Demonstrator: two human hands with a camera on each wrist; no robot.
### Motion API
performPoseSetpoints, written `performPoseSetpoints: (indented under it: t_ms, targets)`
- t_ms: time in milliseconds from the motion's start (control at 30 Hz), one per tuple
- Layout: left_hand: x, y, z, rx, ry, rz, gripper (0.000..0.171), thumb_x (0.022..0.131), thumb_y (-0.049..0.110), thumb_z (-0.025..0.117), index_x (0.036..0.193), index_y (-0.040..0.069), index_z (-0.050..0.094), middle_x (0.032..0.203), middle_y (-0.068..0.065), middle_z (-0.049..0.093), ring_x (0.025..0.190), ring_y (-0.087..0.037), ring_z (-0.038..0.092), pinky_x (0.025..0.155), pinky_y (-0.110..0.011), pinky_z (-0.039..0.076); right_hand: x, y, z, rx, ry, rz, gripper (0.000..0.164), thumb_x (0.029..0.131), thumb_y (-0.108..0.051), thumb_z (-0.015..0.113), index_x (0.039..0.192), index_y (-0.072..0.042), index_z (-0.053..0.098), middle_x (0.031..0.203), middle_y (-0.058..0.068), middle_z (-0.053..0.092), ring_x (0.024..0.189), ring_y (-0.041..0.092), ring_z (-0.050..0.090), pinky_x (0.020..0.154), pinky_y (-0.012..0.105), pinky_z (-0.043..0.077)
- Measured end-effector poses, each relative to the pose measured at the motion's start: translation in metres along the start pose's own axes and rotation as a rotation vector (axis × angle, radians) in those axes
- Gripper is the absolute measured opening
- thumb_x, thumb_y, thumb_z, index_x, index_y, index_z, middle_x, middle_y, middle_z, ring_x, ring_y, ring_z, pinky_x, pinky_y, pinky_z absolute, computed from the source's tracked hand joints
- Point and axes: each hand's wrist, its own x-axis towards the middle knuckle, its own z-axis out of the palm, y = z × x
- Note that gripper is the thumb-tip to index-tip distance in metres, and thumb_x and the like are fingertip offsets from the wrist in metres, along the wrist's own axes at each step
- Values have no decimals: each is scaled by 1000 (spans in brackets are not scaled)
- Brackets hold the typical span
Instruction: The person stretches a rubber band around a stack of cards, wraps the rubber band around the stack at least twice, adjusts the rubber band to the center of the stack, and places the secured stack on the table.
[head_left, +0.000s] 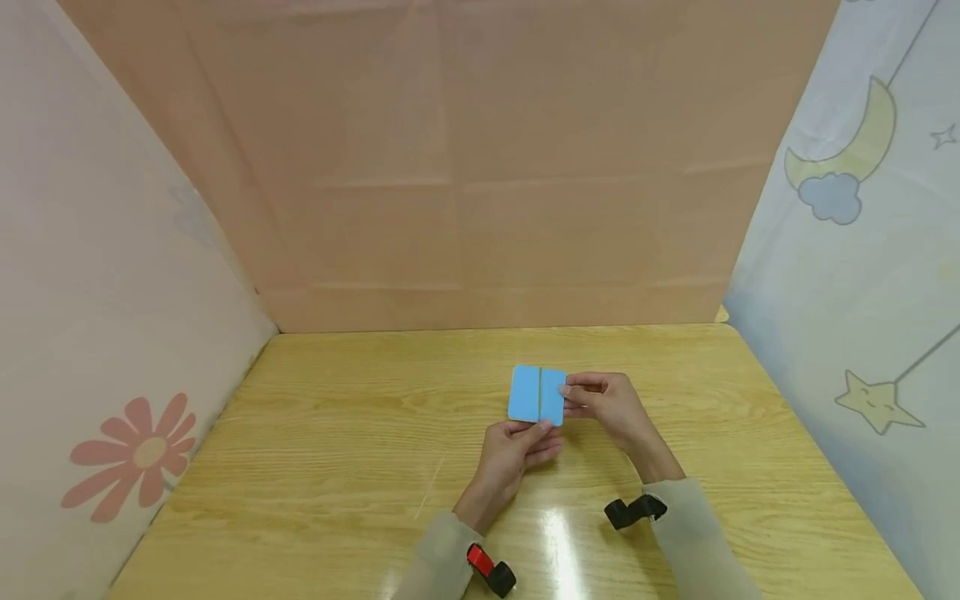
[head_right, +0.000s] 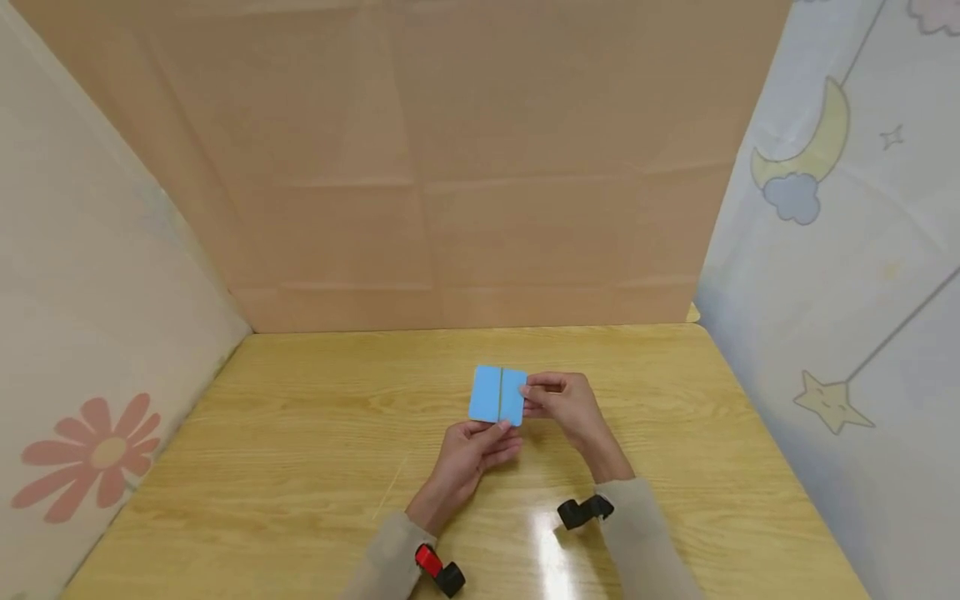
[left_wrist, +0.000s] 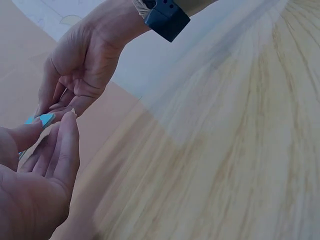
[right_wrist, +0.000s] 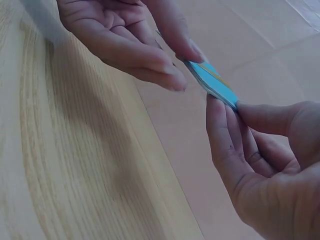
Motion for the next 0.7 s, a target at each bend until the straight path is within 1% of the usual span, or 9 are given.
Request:
performPoseSetpoints:
  t_ms: [167,300,400,533,700]
  targets:
    - [0,0,0,26,19,-6,26,97,12,77,106,-12,75,96,-22,81,84,-24,82,84,-40,67,1,1,0,-1,-7,3,38,101,-8,70,127,19,60,92,2,75,80,13,76,83,36,68]
    - [-1,-1,-4,37,11,-13,26,96,13,78,105,-12,76,100,-25,79,87,-28,82,85,-41,67,0,2,0,5,-17,3,29,101,-3,68,121,17,62,91,4,74,79,17,77,84,42,68]
    - [-1,0,-7,37,4,-9,25,96,12,78,106,-12,76,103,-27,79,89,-29,82,86,-42,67,0,3,-1,13,-27,-10,24,101,-1,68,116,17,62,90,5,72,79,18,78,84,44,67]
    - [0,2,-9,38,12,-1,24,96,9,77,106,-12,76,104,-28,78,89,-28,82,86,-41,67,1,3,-1,11,-34,-32,24,101,-1,68,113,18,62,91,6,71,78,17,78,83,42,68]
    - [2,4,-12,34,27,-12,22,97,9,76,107,-11,76,98,-23,80,86,-25,82,85,-40,67,1,3,-3,-10,-25,-39,26,101,-2,68,114,19,61,93,8,70,78,16,78,83,42,68]
